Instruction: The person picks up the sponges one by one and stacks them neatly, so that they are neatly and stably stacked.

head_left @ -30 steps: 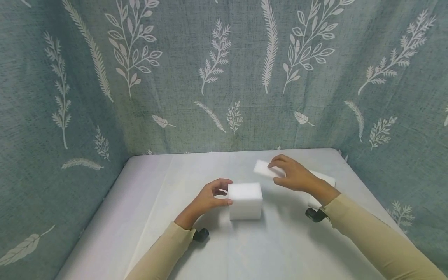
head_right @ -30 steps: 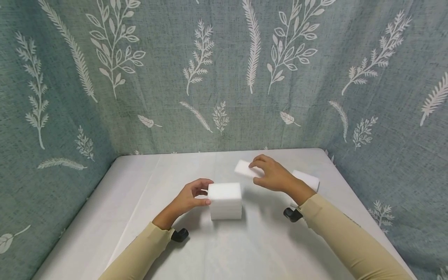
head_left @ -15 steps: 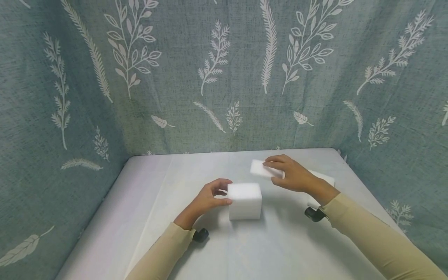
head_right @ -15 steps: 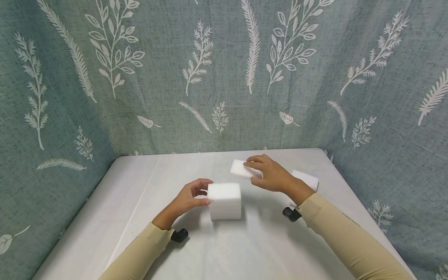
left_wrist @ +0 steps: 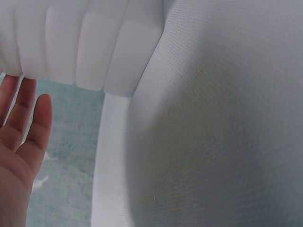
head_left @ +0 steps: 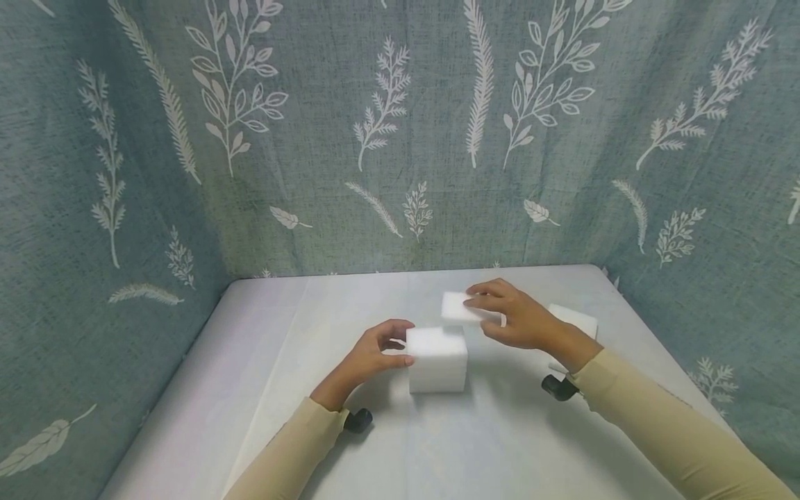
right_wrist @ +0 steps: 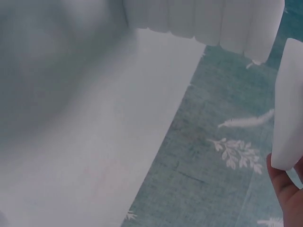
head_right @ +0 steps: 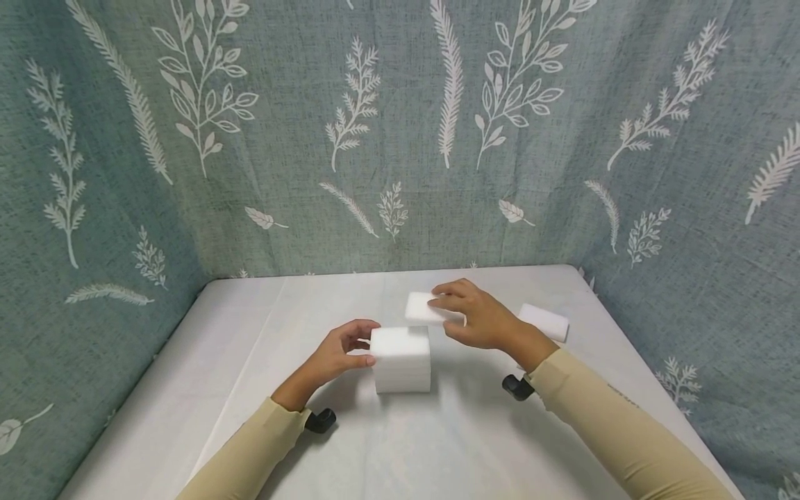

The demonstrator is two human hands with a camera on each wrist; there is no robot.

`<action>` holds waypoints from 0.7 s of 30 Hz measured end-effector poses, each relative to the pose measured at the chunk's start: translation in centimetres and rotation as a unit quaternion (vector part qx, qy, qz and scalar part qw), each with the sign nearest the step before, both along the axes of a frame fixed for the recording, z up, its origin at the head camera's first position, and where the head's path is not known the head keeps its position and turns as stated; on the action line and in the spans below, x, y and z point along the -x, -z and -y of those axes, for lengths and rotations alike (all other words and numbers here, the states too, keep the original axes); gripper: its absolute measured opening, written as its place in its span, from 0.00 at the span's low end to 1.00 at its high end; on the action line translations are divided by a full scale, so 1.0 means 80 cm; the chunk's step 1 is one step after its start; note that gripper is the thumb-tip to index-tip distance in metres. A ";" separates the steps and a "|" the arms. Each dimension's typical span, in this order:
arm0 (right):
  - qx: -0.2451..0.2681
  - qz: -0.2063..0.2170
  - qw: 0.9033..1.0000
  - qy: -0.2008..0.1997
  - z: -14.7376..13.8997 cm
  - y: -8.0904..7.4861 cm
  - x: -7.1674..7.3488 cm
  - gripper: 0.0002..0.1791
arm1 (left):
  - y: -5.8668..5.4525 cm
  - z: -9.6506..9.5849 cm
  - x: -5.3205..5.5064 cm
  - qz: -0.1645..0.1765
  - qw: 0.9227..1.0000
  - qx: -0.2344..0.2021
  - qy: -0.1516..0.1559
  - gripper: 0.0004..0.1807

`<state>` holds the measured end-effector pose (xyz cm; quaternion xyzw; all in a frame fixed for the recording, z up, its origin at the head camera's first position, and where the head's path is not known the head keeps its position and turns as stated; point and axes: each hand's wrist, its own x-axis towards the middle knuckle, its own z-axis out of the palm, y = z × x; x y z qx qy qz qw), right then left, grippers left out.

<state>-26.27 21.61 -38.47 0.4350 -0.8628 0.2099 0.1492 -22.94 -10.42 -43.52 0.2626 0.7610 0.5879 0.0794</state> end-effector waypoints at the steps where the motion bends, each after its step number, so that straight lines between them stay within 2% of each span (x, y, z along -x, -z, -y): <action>1: 0.003 -0.001 1.000 -0.005 0.001 0.001 0.000 0.21 | 0.000 0.000 0.000 0.002 1.000 0.001 0.000 0.33; 8: 0.020 -0.007 0.999 -0.035 0.006 0.008 -0.002 0.21 | -0.001 0.002 -0.001 0.004 1.000 -0.002 -0.006 0.36; 16: 0.026 -0.014 0.998 -0.059 0.016 0.011 -0.004 0.22 | 0.000 0.002 0.000 -0.004 1.000 0.002 -0.013 0.34; 21: 0.026 -0.014 0.998 -0.062 0.023 0.010 -0.007 0.21 | 0.000 0.001 0.000 -0.009 1.000 0.006 -0.018 0.34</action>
